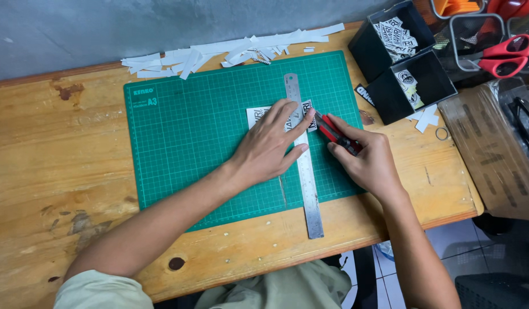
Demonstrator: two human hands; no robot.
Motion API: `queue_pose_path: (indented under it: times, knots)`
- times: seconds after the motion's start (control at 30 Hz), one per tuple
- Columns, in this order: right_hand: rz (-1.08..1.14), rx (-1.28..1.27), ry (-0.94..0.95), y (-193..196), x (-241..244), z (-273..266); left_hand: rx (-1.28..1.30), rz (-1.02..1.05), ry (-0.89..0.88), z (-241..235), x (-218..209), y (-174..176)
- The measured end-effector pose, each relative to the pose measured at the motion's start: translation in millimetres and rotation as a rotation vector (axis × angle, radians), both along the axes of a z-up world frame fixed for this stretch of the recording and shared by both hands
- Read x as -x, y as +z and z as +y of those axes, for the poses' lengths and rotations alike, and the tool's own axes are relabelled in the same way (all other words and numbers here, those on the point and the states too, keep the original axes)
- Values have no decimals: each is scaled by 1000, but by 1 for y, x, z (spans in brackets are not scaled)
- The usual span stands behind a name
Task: The person uses a metal ruler and a red utility knife to cut a sheet of white paper printed with the word 'NAWRI' on a green cutting mat. They repeatedly align the ruler and slice the paper into strips, occasionally adjusting the ruler's position to continue the cuts.
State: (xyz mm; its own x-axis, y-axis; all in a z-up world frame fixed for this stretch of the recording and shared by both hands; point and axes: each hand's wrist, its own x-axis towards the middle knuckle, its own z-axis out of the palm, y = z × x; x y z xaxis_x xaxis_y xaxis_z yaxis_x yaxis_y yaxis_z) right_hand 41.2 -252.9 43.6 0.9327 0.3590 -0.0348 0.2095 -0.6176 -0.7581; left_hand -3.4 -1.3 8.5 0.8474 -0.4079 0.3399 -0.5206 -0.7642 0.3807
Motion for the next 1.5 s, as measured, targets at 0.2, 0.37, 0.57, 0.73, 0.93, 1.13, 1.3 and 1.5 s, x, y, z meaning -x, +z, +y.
queue_pose_path:
  times: [0.2, 0.37, 0.57, 0.73, 0.93, 1.13, 1.3, 1.5]
  knots:
    - [-160, 150, -33, 12, 4, 5, 14, -61, 54, -3, 1, -12]
    - [-221, 210, 16, -4, -5, 24, 51, -59, 61, -5, 0, -15]
    - [-262, 289, 50, -7, -9, 39, 43, -85, 59, -4, 1, -15]
    - [-285, 373, 63, -5, -4, 48, 42, -100, 57, -4, 0, -17]
    - [-285, 424, 40, -7, -1, 47, 49, -109, 54, -4, -1, -18]
    - [-327, 506, 87, -7, -4, 47, 48, -97, 59, -5, -5, -19]
    - [-420, 616, 155, -6, 5, 44, 43, -112, 61, -4, -4, -15]
    - [-288, 314, 60, -18, 1, 22, 61, -80, 61, -4, -2, -13]
